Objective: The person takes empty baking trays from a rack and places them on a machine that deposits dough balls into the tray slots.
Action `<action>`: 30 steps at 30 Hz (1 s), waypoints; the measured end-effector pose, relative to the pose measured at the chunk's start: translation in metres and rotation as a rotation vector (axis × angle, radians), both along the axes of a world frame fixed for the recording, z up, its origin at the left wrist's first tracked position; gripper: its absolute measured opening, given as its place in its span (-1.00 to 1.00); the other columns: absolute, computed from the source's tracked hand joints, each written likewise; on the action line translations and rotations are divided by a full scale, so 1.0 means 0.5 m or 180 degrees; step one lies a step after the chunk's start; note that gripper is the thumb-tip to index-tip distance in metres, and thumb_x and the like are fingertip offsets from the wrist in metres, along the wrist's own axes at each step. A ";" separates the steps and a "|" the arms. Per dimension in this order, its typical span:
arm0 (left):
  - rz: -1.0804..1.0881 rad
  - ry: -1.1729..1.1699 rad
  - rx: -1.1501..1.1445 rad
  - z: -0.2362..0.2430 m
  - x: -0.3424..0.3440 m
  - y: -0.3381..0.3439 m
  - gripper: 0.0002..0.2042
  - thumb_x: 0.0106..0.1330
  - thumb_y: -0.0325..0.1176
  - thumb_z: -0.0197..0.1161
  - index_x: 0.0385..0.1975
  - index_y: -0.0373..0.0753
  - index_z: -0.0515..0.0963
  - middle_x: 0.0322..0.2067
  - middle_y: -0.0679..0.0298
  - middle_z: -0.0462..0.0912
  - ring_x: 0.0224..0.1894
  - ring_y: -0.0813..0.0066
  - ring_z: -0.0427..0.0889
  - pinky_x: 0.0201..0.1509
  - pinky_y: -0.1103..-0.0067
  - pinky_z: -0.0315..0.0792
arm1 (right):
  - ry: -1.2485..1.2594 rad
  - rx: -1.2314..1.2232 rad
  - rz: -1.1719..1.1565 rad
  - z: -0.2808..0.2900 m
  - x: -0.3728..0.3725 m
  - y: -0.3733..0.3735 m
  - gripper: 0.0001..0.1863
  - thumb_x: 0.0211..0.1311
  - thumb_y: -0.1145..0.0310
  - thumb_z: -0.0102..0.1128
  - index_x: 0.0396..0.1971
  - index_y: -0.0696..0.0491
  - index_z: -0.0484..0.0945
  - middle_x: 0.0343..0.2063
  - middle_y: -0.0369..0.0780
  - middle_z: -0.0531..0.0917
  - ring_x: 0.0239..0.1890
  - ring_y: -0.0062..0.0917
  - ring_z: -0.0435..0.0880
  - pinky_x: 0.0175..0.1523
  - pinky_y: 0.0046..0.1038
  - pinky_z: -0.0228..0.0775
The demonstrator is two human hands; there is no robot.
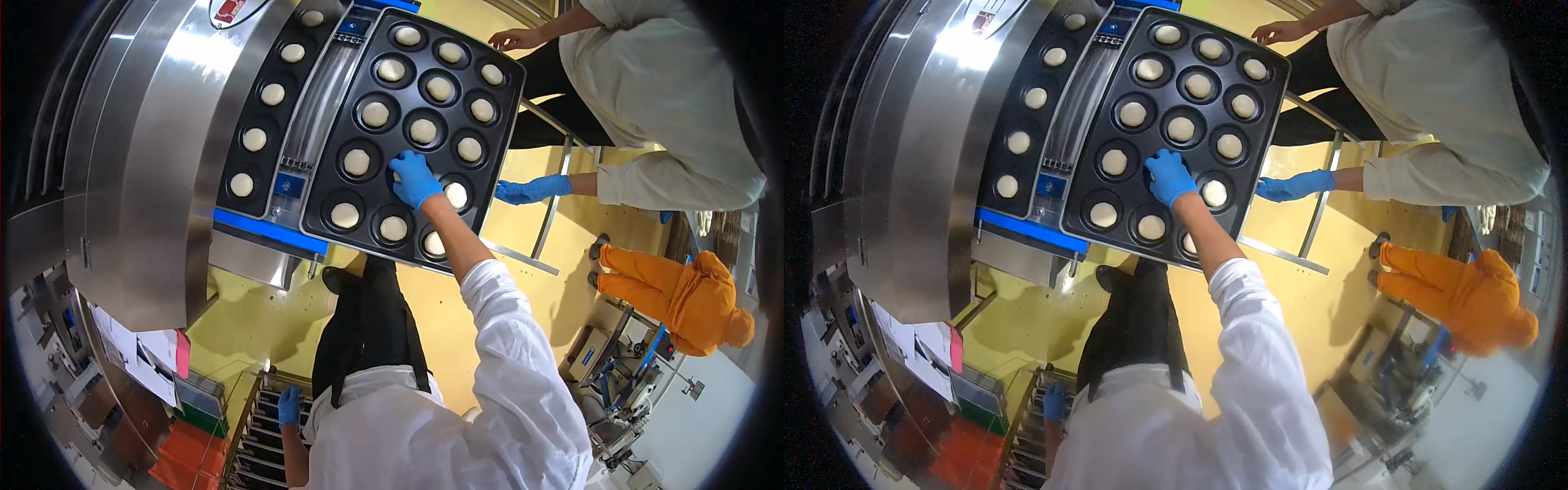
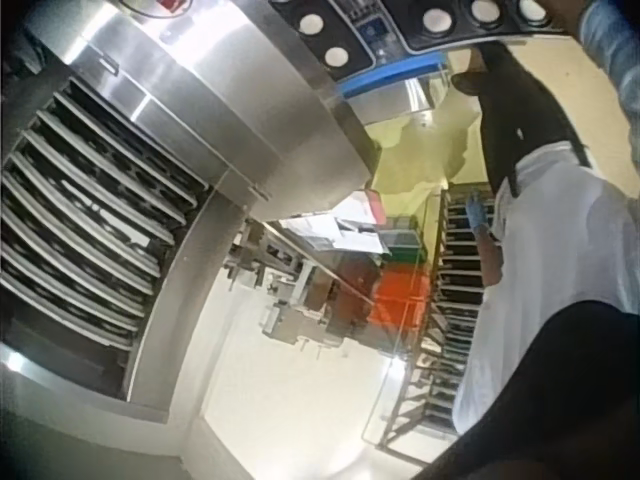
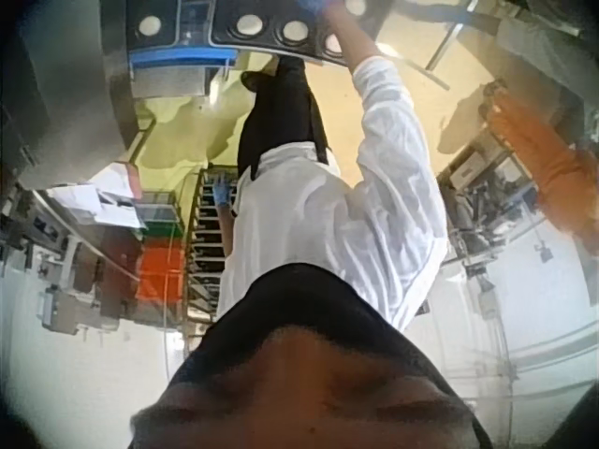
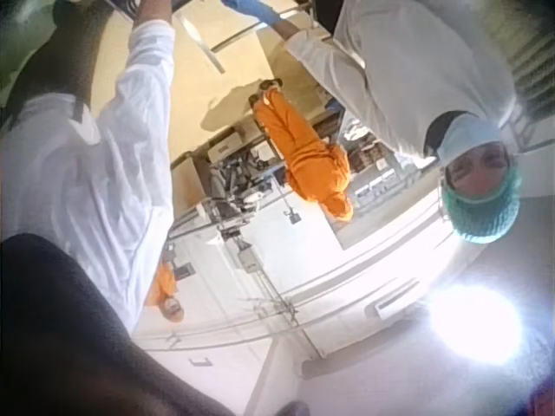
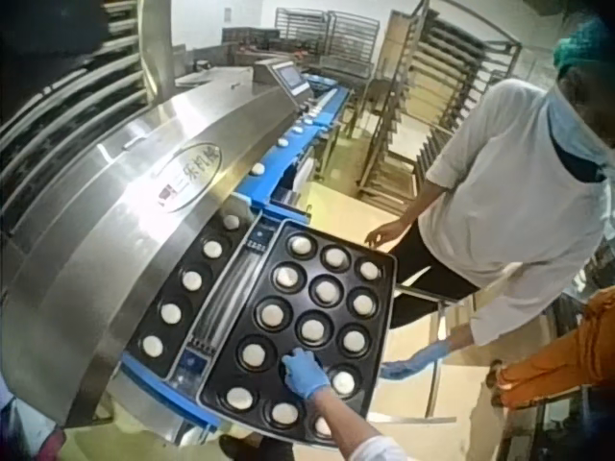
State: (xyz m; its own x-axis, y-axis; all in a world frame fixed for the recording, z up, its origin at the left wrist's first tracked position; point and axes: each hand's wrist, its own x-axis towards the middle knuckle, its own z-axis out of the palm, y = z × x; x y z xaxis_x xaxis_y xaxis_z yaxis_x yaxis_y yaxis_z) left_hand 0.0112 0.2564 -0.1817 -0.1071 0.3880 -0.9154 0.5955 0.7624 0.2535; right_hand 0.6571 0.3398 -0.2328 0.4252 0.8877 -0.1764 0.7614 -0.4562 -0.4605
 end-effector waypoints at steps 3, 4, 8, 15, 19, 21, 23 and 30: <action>-0.0347 0.0153 -0.0121 0.012 0.026 -0.017 -0.64 0.31 -0.07 0.11 -0.03 -0.16 0.48 -0.19 0.30 0.62 -0.34 0.51 0.57 -0.37 0.57 0.39 | -0.0398 0.0230 -0.0297 0.064 -0.054 -0.036 -0.52 -0.10 0.38 0.27 -0.06 0.03 0.47 -0.08 0.00 0.45 0.02 -0.06 0.38 0.07 -0.16 0.31; 0.0078 -0.0058 -0.0132 -0.011 -0.007 -0.044 -0.64 0.31 -0.07 0.09 -0.04 -0.16 0.48 -0.19 0.28 0.62 -0.33 0.50 0.56 -0.35 0.54 0.40 | -0.0763 0.0398 -0.0482 0.088 -0.089 -0.056 -0.48 -0.10 0.37 0.28 -0.02 0.03 0.46 -0.05 0.01 0.45 0.04 -0.06 0.37 0.07 -0.14 0.30; -0.0018 0.0056 -0.0164 0.001 0.067 -0.042 -0.61 0.30 -0.06 0.08 -0.01 -0.18 0.45 -0.18 0.27 0.62 -0.30 0.47 0.58 -0.33 0.51 0.40 | -0.0071 0.0774 -0.0600 0.143 -0.224 -0.193 -0.49 -0.06 0.45 0.24 0.00 0.14 0.42 -0.05 0.09 0.42 0.00 0.00 0.41 0.07 -0.13 0.29; 0.0654 -0.0125 0.0170 -0.021 0.163 -0.073 -0.63 0.30 -0.09 0.07 0.00 -0.17 0.44 -0.16 0.25 0.61 -0.27 0.48 0.58 -0.31 0.53 0.38 | 0.0878 0.0132 0.0077 0.157 -0.343 -0.188 -0.64 0.10 0.30 0.15 -0.09 0.07 0.48 -0.12 -0.02 0.52 -0.12 -0.10 0.52 -0.04 -0.19 0.40; 0.1129 -0.0581 0.0373 -0.037 0.189 -0.107 -0.61 0.31 -0.08 0.08 0.02 -0.19 0.44 -0.15 0.23 0.60 -0.22 0.47 0.58 -0.24 0.45 0.43 | 0.0922 -0.0167 0.1524 0.131 -0.403 -0.139 -0.66 0.12 0.26 0.10 -0.12 0.09 0.49 -0.24 0.01 0.55 -0.20 -0.06 0.53 -0.10 -0.15 0.41; 0.1653 -0.0847 0.0857 -0.073 0.152 -0.154 -0.61 0.31 -0.10 0.08 0.00 -0.23 0.47 -0.13 0.20 0.60 -0.14 0.41 0.57 -0.06 0.39 0.45 | 0.1131 -0.0913 0.2383 0.077 -0.444 -0.120 -0.64 0.12 0.25 0.08 -0.12 0.13 0.50 -0.16 0.04 0.56 -0.10 -0.03 0.51 0.02 -0.18 0.38; 0.1157 -0.0203 0.1584 -0.021 0.061 -0.202 -0.59 0.28 -0.08 0.11 -0.04 -0.28 0.49 -0.09 0.13 0.58 -0.04 0.29 0.55 0.13 0.42 0.36 | 0.1390 -0.0648 0.3232 0.056 -0.530 -0.114 -0.61 0.15 0.21 0.05 -0.08 0.12 0.51 -0.12 0.04 0.56 -0.06 -0.05 0.51 0.06 -0.20 0.36; 0.2375 0.4233 0.3367 0.289 -0.293 -0.373 -0.70 0.05 -0.23 0.26 -0.30 -0.29 0.51 -0.29 -0.01 0.55 -0.18 0.00 0.49 -0.05 0.28 0.37 | 0.0042 -0.1322 0.4293 -0.060 -0.667 -0.114 -0.64 -0.04 0.11 0.12 -0.44 0.13 0.62 -0.36 0.05 0.62 -0.28 -0.08 0.62 -0.13 -0.21 0.44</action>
